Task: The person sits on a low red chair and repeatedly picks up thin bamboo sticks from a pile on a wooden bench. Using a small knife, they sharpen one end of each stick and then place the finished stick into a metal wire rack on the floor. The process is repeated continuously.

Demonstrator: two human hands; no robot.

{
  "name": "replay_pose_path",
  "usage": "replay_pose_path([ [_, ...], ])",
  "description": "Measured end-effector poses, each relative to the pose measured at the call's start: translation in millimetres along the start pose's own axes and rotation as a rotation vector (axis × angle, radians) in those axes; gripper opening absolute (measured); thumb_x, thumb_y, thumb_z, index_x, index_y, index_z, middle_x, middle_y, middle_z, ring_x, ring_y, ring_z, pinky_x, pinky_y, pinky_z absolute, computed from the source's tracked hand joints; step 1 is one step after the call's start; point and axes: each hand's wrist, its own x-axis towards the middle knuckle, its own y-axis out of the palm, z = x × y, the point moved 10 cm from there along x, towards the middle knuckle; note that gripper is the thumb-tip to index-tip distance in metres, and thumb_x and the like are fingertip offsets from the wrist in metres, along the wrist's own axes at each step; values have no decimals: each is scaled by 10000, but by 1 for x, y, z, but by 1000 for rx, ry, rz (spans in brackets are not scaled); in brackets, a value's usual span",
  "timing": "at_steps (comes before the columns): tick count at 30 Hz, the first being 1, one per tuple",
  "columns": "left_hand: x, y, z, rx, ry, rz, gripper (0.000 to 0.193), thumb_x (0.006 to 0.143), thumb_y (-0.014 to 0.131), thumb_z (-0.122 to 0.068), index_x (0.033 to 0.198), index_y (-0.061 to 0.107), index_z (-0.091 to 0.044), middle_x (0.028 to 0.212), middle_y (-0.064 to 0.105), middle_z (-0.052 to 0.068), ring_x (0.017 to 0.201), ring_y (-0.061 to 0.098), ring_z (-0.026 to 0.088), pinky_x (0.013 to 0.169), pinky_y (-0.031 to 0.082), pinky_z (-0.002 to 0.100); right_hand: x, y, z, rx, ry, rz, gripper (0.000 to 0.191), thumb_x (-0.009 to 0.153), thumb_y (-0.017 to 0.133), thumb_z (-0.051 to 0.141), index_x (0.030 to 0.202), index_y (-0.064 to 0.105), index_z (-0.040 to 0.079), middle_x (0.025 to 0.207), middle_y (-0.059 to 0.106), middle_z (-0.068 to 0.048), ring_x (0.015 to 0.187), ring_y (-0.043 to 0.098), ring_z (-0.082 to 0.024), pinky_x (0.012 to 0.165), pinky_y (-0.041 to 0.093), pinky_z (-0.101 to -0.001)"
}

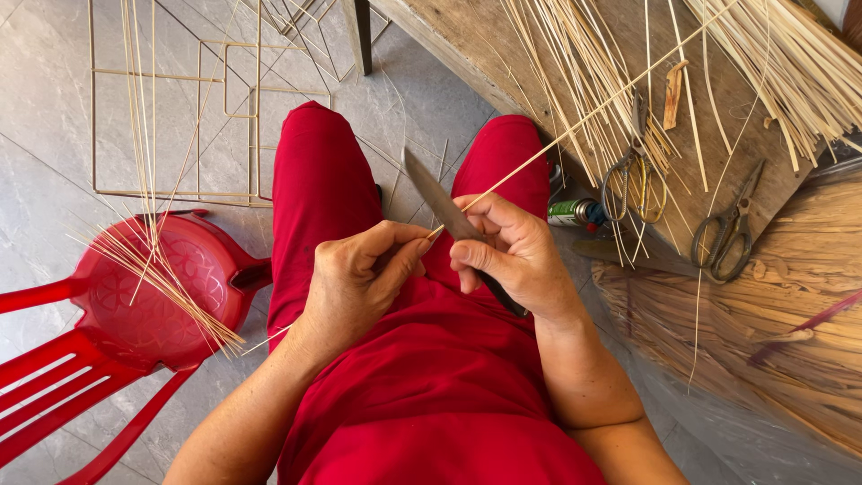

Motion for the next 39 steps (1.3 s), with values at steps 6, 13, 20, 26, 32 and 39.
replay_pose_path([
  [6, -4, -2, 4, -7, -50, -2, 68, 964, 716, -94, 1006, 749, -52, 685, 718, 3, 517, 624, 30, 448, 497, 213, 0, 12, 2, 124, 45, 78, 386, 997, 679, 56, 1354, 540, 6, 873, 682, -58, 649, 657, -103, 594, 562, -232],
  [13, -5, -4, 2, 22, -33, -24, 56, 954, 729, -74, 1002, 743, -48, 660, 695, 16, 506, 612, 40, 442, 476, 224, 0, 27, 5, -2, 3, 106, 334, 1029, 672, 70, 1335, 561, -3, 879, 679, -54, 646, 646, -94, 599, 542, -218],
  [20, -7, -8, -5, 37, 26, -21, 84, 951, 717, -58, 1032, 738, -45, 735, 734, 28, 548, 652, 44, 470, 505, 214, 2, 25, -1, 8, 24, 103, 289, 1027, 670, 69, 1291, 586, -14, 864, 693, -61, 637, 651, -97, 592, 543, -220],
  [26, -12, -12, -7, 28, 48, -36, 73, 959, 721, -65, 1021, 745, -35, 719, 727, 30, 629, 704, 51, 526, 538, 201, 4, 16, -4, 43, 27, 39, 272, 1020, 679, 78, 1257, 588, -21, 862, 689, -73, 629, 648, -108, 572, 542, -229],
  [32, -19, -15, -1, 13, 17, -22, 73, 955, 711, -60, 1010, 746, -27, 730, 738, 28, 649, 721, 59, 552, 559, 200, 9, -3, 1, 93, 21, -7, 229, 1017, 694, 79, 1199, 608, -30, 857, 684, -82, 633, 645, -128, 570, 533, -241],
  [39, -34, -26, 14, 46, -38, -16, 84, 941, 712, -61, 1008, 754, -33, 727, 752, 31, 648, 739, 57, 548, 569, 201, 12, -22, 14, 80, -27, -40, 229, 1006, 705, 80, 1187, 617, -29, 844, 680, -86, 621, 637, -135, 560, 530, -246],
])
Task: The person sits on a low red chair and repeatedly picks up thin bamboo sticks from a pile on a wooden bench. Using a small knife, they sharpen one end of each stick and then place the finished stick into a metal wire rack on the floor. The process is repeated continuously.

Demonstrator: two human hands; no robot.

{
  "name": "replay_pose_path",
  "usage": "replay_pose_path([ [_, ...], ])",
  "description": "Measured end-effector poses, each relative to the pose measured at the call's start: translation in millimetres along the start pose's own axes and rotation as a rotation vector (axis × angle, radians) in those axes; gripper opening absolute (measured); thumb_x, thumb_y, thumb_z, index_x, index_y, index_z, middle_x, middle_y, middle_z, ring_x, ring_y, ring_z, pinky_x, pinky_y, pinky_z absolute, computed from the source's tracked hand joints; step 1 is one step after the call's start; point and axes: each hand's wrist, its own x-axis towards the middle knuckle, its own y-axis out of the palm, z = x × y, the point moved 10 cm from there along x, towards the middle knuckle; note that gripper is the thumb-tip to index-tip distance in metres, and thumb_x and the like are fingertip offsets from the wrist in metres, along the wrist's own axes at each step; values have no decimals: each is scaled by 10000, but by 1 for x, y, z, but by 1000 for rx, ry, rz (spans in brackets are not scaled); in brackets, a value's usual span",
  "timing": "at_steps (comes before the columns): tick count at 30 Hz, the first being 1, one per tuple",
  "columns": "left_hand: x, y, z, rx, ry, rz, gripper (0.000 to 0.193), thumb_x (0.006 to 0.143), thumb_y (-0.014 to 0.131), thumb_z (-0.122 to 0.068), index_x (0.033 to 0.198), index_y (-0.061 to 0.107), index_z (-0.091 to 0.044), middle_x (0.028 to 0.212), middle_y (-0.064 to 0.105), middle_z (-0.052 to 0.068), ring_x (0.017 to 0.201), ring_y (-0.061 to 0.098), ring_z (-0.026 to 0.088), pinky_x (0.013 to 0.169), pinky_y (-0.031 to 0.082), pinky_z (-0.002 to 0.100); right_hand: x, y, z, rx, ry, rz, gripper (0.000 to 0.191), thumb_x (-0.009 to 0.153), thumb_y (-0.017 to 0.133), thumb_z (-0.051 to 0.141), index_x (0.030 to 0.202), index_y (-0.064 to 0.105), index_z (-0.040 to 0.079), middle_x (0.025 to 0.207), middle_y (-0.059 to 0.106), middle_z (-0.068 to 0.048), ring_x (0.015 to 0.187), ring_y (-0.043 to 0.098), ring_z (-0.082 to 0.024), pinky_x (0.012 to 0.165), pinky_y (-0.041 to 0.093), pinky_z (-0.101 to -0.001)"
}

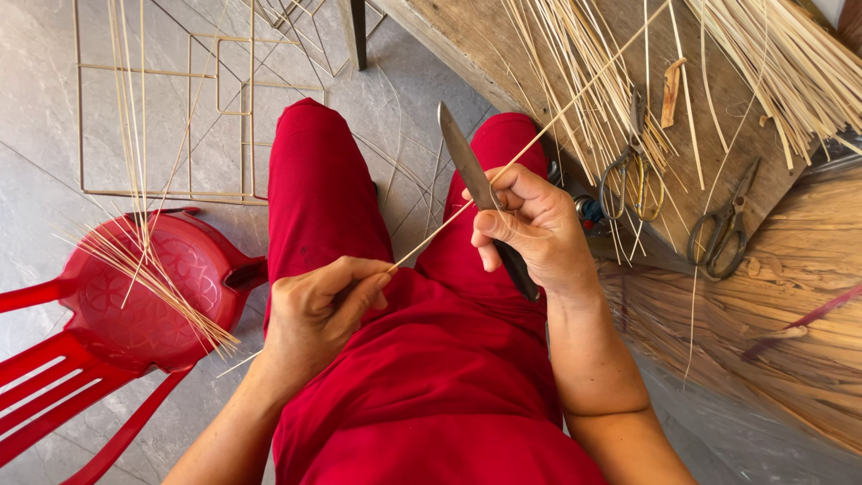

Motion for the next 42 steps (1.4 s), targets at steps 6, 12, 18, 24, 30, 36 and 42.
replay_pose_path([
  [6, -10, -10, 12, 32, -61, 37, 105, 936, 701, -75, 1019, 760, -50, 717, 760, 24, 618, 713, 43, 535, 556, 205, 3, -10, 6, -3, 4, -35, 218, 1004, 709, 77, 1175, 620, -24, 823, 684, -88, 610, 633, -133, 557, 519, -240],
  [12, -5, 5, 28, -137, -317, 150, 212, 924, 679, -108, 1121, 741, -62, 660, 736, 18, 503, 583, 40, 458, 486, 218, 3, 9, 0, -59, 10, 14, 186, 1015, 697, 72, 1157, 615, -17, 834, 681, -77, 628, 642, -119, 574, 534, -238],
  [18, 11, 22, 9, -148, -168, 119, 154, 980, 656, -88, 1068, 769, -32, 619, 679, 28, 535, 600, 33, 472, 462, 221, 5, 20, -9, -100, 46, 35, 184, 1007, 696, 78, 1146, 614, -9, 831, 681, -70, 626, 648, -113, 573, 542, -237],
  [24, 5, 12, 15, -82, -123, 94, 149, 959, 673, -68, 1062, 769, -19, 625, 675, 32, 536, 591, 40, 479, 475, 218, 7, -8, 4, -78, 3, -27, 201, 1012, 707, 102, 1159, 630, -11, 837, 683, -82, 615, 638, -132, 563, 525, -247],
  [30, -3, 6, 18, -30, -95, 95, 152, 939, 684, -65, 1057, 769, -21, 629, 686, 29, 549, 622, 39, 496, 503, 211, 7, -31, 9, -76, -29, -76, 207, 1004, 719, 110, 1148, 630, -10, 821, 681, -85, 593, 630, -145, 543, 513, -253],
  [36, -7, 1, 21, 48, -77, 118, 160, 918, 693, -67, 1055, 772, -40, 604, 681, 29, 524, 634, 47, 487, 509, 217, -1, -56, 19, -79, -47, -142, 208, 1007, 710, 110, 1157, 634, -12, 783, 671, -84, 570, 616, -144, 522, 496, -251],
  [42, -13, 1, 28, 96, -83, 145, 179, 900, 699, -74, 1060, 775, -55, 613, 707, 24, 528, 671, 51, 490, 529, 219, -19, -88, 29, -61, -76, -233, 216, 1005, 712, 105, 1167, 639, -18, 783, 665, -83, 555, 586, -139, 505, 482, -252],
])
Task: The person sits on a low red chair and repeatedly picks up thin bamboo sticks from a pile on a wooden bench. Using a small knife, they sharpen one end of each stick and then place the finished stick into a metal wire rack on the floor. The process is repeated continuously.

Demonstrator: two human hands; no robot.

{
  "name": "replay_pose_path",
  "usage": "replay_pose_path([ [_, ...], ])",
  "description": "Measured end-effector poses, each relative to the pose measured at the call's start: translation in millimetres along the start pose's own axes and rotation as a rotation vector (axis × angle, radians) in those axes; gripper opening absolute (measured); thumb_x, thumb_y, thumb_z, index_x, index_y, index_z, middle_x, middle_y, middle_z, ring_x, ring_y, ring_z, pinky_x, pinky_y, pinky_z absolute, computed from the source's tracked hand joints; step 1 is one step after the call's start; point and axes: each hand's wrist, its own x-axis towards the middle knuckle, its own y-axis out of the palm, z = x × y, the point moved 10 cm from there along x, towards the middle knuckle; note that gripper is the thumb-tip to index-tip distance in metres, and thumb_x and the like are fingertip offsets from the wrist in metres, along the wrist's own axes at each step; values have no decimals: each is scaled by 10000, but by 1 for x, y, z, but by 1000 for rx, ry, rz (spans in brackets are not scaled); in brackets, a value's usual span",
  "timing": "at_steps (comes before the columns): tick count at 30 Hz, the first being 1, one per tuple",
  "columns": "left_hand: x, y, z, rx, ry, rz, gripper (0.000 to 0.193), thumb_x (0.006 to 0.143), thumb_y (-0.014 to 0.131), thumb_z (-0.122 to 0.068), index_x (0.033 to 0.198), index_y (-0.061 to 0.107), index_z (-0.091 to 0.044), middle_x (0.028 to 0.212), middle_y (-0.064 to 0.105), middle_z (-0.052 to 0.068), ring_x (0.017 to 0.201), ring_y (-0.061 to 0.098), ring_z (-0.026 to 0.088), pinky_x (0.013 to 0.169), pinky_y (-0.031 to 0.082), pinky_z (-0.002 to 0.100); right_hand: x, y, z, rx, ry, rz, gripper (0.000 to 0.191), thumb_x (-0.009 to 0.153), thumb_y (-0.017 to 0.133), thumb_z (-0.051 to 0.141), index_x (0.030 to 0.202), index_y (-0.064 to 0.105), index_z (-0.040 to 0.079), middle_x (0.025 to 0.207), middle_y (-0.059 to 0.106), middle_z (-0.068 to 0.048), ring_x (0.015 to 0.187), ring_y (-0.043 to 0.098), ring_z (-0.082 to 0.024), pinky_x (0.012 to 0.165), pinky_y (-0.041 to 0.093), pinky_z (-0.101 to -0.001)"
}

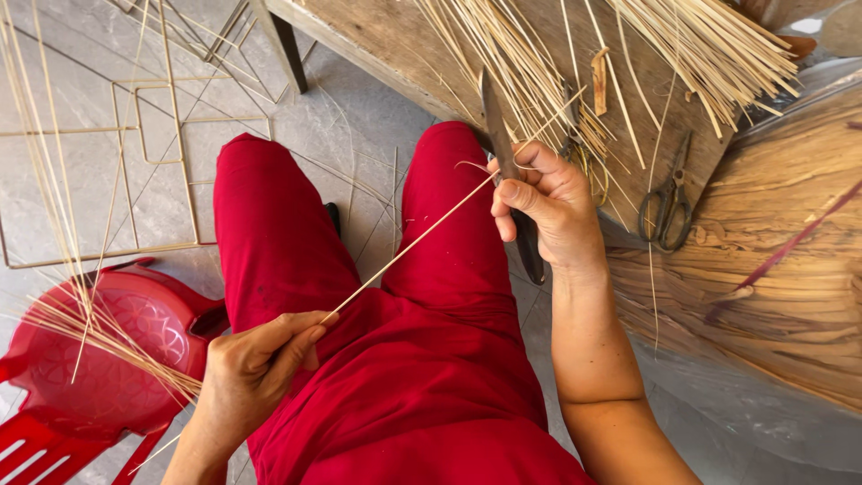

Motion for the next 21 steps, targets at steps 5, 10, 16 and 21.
replay_pose_path([
  [5, -6, 1, 8, 51, -31, 33, 195, 884, 704, -73, 1062, 784, -63, 607, 720, 24, 538, 694, 53, 504, 544, 222, -13, -33, 6, 1, -40, -86, 220, 1011, 712, 108, 1172, 643, -25, 775, 668, -93, 548, 581, -143, 504, 482, -254],
  [10, -5, 8, 13, 15, -10, 81, 211, 875, 705, -74, 1074, 775, -62, 638, 748, 10, 558, 714, 42, 520, 580, 203, -36, -70, 11, 22, -65, -203, 236, 1000, 729, 111, 1172, 645, -27, 788, 673, -96, 565, 578, -139, 516, 483, -264],
  [16, -7, 20, 18, -9, -17, 170, 220, 854, 724, -79, 1064, 788, -66, 656, 766, 6, 559, 714, 41, 541, 573, 212, -68, -108, 12, 55, -115, -315, 253, 996, 741, 116, 1186, 648, -22, 811, 669, -95, 582, 593, -151, 523, 479, -266],
  [21, -4, 3, 24, 1, -82, 89, 190, 915, 683, -80, 1069, 792, -62, 624, 692, 11, 530, 632, 38, 492, 519, 210, -93, -145, 40, 151, -217, -395, 338, 1013, 722, 178, 1303, 635, 28, 804, 613, -35, 554, 521, -95, 504, 427, -250],
])
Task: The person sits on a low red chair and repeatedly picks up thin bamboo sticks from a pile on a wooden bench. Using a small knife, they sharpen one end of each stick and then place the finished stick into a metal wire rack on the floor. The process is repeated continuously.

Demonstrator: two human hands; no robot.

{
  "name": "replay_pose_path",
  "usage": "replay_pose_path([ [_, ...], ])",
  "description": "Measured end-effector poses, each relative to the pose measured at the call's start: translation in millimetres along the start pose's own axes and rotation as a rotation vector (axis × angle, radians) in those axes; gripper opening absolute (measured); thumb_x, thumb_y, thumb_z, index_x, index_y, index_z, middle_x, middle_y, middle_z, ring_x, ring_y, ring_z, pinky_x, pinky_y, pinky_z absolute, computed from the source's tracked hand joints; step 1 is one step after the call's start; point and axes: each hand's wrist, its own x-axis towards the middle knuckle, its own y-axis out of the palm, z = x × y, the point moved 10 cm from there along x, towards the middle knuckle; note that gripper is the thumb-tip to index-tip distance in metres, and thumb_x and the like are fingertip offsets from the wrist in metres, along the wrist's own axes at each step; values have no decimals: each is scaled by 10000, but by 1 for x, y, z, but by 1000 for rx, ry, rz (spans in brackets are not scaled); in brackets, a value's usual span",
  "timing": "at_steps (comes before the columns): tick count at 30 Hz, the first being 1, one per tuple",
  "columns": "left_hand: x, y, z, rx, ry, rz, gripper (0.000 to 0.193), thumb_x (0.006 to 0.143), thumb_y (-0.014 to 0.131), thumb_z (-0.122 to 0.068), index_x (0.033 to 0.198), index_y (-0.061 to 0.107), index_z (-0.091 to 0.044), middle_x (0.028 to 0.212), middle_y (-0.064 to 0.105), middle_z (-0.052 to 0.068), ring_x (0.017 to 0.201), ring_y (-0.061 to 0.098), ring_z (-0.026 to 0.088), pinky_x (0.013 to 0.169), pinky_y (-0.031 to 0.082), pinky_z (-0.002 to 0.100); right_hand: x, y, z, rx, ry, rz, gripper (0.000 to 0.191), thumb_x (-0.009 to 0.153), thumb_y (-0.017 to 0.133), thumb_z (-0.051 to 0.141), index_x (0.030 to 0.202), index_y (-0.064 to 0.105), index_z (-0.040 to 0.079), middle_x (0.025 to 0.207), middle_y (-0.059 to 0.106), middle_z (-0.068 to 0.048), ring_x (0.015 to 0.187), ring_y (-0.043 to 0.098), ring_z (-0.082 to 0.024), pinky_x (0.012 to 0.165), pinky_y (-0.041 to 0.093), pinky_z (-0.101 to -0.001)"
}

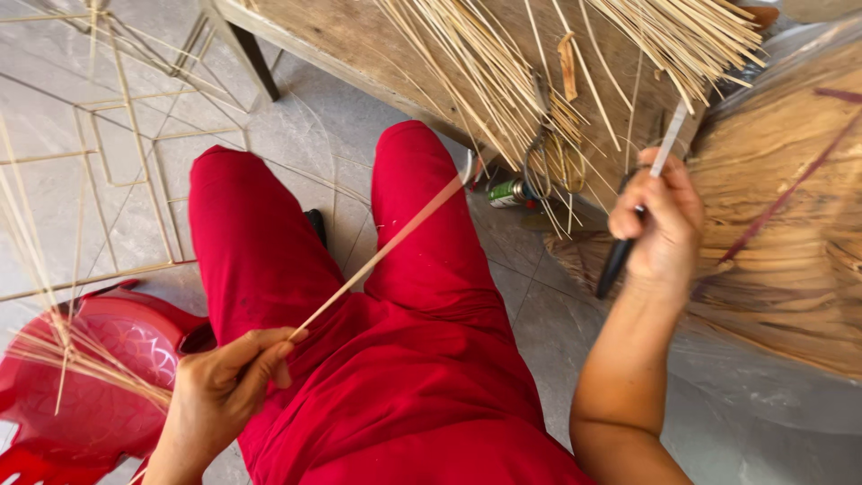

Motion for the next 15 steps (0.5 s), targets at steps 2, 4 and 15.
replay_pose_path([
  [2, 3, -1, 5, -45, -77, -4, 206, 942, 653, -93, 1093, 790, -61, 601, 715, 16, 503, 574, 41, 443, 459, 220, -3, 8, -12, 145, 73, 81, 432, 995, 709, 226, 1361, 635, 8, 765, 570, -14, 514, 483, -77, 472, 402, -239],
  [4, 7, 10, 11, -192, -174, 38, 239, 958, 617, -110, 1133, 775, -77, 628, 715, 14, 464, 547, 45, 404, 437, 226, -8, 36, -34, 348, 191, 242, 541, 986, 701, 287, 1393, 629, -61, 695, 515, -8, 481, 450, -75, 439, 387, -242],
  [15, 39, 56, -26, -289, -56, 119, 219, 970, 652, -133, 1162, 745, -85, 728, 759, 44, 487, 591, 62, 460, 507, 237, -27, 180, -124, 123, 168, 299, 267, 1091, 601, 201, 1211, 612, -37, 756, 572, -45, 499, 410, -85, 476, 374, -257],
])
